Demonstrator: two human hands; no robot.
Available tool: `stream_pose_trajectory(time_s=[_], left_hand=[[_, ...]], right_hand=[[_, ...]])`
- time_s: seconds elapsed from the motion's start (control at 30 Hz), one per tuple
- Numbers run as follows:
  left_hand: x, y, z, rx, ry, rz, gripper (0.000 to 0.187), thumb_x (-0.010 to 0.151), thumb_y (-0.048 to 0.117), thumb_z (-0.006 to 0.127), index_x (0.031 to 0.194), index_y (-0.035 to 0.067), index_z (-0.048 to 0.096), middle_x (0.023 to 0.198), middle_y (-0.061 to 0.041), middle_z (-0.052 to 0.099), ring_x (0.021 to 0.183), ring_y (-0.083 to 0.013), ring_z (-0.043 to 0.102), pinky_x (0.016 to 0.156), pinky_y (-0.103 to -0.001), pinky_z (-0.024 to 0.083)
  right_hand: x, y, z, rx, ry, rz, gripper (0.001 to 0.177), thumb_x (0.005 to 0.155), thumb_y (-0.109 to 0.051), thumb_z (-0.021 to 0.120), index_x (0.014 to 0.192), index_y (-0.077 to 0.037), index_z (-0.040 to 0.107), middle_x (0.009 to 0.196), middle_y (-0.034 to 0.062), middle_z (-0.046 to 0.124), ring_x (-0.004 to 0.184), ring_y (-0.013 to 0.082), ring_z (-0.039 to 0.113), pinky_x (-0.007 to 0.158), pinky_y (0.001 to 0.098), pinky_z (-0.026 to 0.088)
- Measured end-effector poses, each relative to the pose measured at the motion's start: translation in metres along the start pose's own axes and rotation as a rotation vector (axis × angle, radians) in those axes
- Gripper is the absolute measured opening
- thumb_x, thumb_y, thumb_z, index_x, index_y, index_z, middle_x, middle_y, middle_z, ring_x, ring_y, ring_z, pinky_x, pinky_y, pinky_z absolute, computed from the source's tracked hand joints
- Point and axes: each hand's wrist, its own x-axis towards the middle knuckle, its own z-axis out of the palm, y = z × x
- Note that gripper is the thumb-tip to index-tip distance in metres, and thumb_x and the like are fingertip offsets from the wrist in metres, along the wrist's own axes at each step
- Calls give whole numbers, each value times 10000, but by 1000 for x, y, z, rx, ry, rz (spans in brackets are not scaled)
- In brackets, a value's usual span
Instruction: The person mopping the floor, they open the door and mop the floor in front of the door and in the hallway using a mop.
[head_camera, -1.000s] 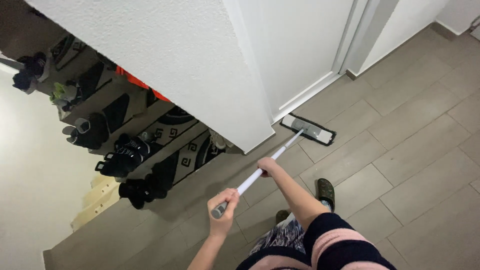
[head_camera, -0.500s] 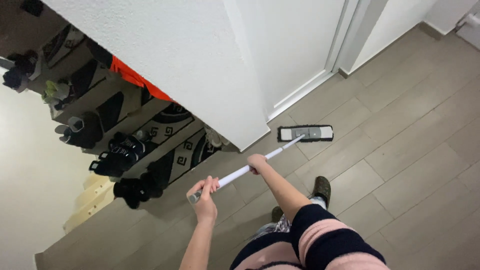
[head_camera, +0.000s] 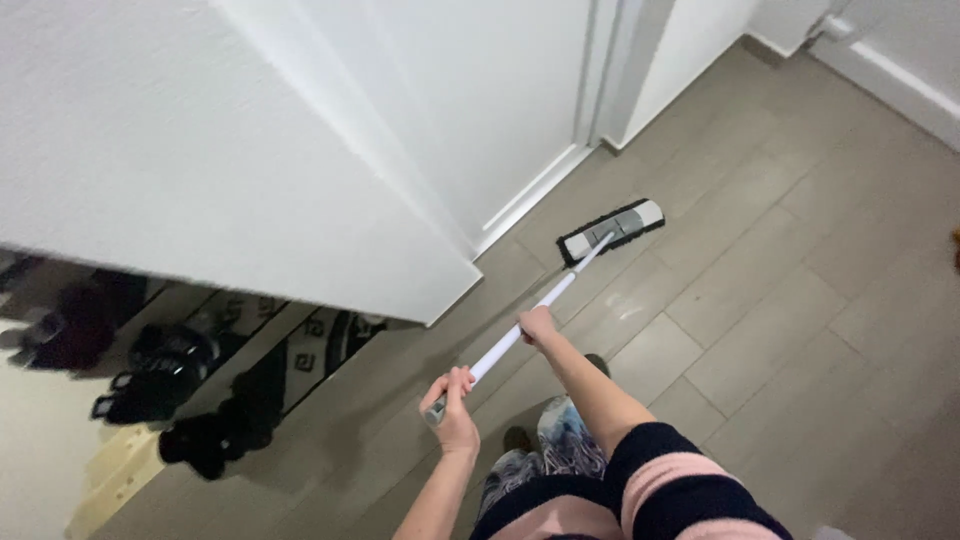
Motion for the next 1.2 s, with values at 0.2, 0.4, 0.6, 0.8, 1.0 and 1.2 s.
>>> stream_pose_trajectory(time_s=[0.2,0.4,0.6,0.8,1.0,1.2], left_hand=[[11,-10,148,-22,-280,240,419,982,131,624,579,56,540,631,-69,614,681,-184,634,886,-407,584],[30,-44,270,101,-395,312,418,945,75,710,550,78,575,587,-53,668,643,-181,670,803,-361,558],[30,-78,382,59,-528,439,431,949,46,706,597,103,464,586,-63,632,595,-217,651,695,-323,538],[34,-77,464,41,-636,546,393,916,15,704,608,108,479,583,-59,619,560,-207,610,649,-320,508],[14,-76,463,86,-771,547,436,906,12,701,592,128,420,544,-39,543,508,-230,522,604,-307,489],[-3,-61,406,75,-857,514,419,947,9,659,628,127,416,555,-3,489,532,-162,438,595,-306,438]], right_hand=[[77,-64,-109,221,79,-72,99,969,-68,576,989,-10,499,841,166,581,712,285,632,571,405,573],[157,-101,-194,283,130,-132,520,983,-132,642,1374,154,453,1147,301,632,1056,424,697,812,552,618],[65,-206,-306,-332,306,-462,575,996,19,535,1541,92,364,1537,391,301,1438,537,372,1156,616,403],[83,-201,-381,-966,264,-727,581,882,-75,705,1431,-147,528,1562,113,470,1488,309,401,1195,661,290],[89,-202,-384,-943,392,-763,225,856,-327,733,1024,-177,726,1163,32,708,1187,258,668,1069,508,462],[102,-142,-348,-822,480,-815,454,803,-639,690,828,-187,659,965,1,669,1036,236,702,911,396,577]])
